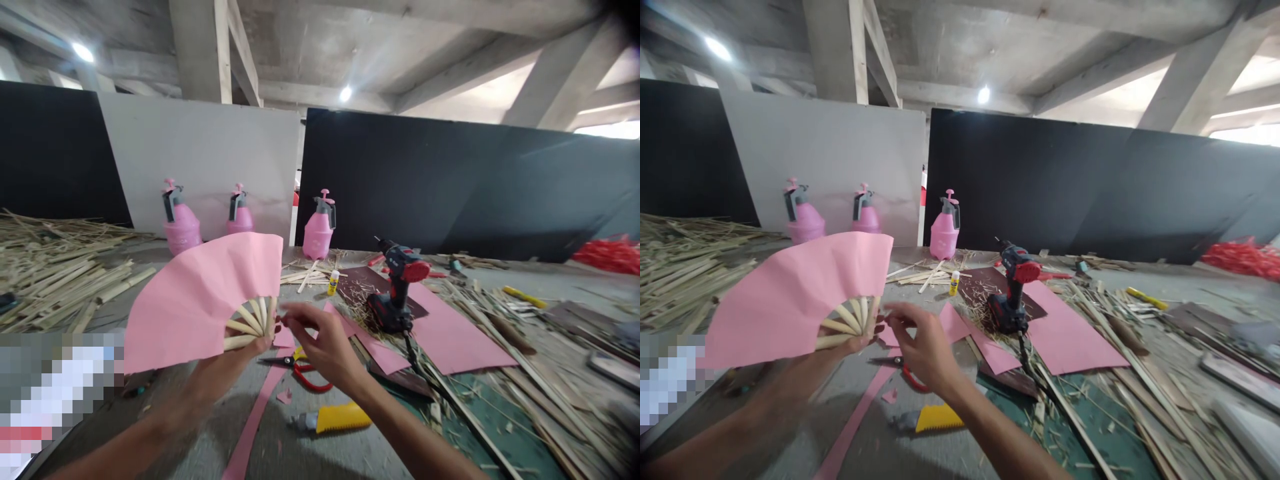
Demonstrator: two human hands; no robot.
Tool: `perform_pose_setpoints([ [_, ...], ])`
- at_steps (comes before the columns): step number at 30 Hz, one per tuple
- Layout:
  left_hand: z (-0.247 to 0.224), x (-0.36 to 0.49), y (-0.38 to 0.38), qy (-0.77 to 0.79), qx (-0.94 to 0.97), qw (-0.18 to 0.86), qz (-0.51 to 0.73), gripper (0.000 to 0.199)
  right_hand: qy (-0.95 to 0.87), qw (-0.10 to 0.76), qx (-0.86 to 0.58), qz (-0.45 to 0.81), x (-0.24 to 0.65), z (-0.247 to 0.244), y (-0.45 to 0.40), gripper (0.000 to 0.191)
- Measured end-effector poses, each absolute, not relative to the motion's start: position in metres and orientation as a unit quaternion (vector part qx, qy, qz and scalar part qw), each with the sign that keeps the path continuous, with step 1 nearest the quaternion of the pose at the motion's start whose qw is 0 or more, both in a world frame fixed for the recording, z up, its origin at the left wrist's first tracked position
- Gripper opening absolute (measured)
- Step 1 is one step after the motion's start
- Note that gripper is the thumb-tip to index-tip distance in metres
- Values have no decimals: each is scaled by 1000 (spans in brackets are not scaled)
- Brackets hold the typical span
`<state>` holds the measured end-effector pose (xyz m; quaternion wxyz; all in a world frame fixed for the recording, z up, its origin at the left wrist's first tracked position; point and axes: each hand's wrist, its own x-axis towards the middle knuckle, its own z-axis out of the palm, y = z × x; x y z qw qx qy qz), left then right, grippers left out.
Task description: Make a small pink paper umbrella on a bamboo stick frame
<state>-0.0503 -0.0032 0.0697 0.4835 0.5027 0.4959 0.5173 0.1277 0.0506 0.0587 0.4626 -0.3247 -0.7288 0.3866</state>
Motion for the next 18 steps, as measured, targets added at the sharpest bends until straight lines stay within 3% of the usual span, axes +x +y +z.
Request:
perform_pose_setpoints([
  [7, 63, -54, 2, 481, 497, 485, 535, 41, -665, 465, -303, 499, 129, 53, 56, 11],
  [13, 65, -53, 0, 467, 506, 490, 535, 39, -662, 474, -298, 498, 128, 56, 53, 11],
  [18, 62, -54, -3, 486, 501, 475, 536, 37, -713, 474, -301, 420, 129, 60, 47, 12],
])
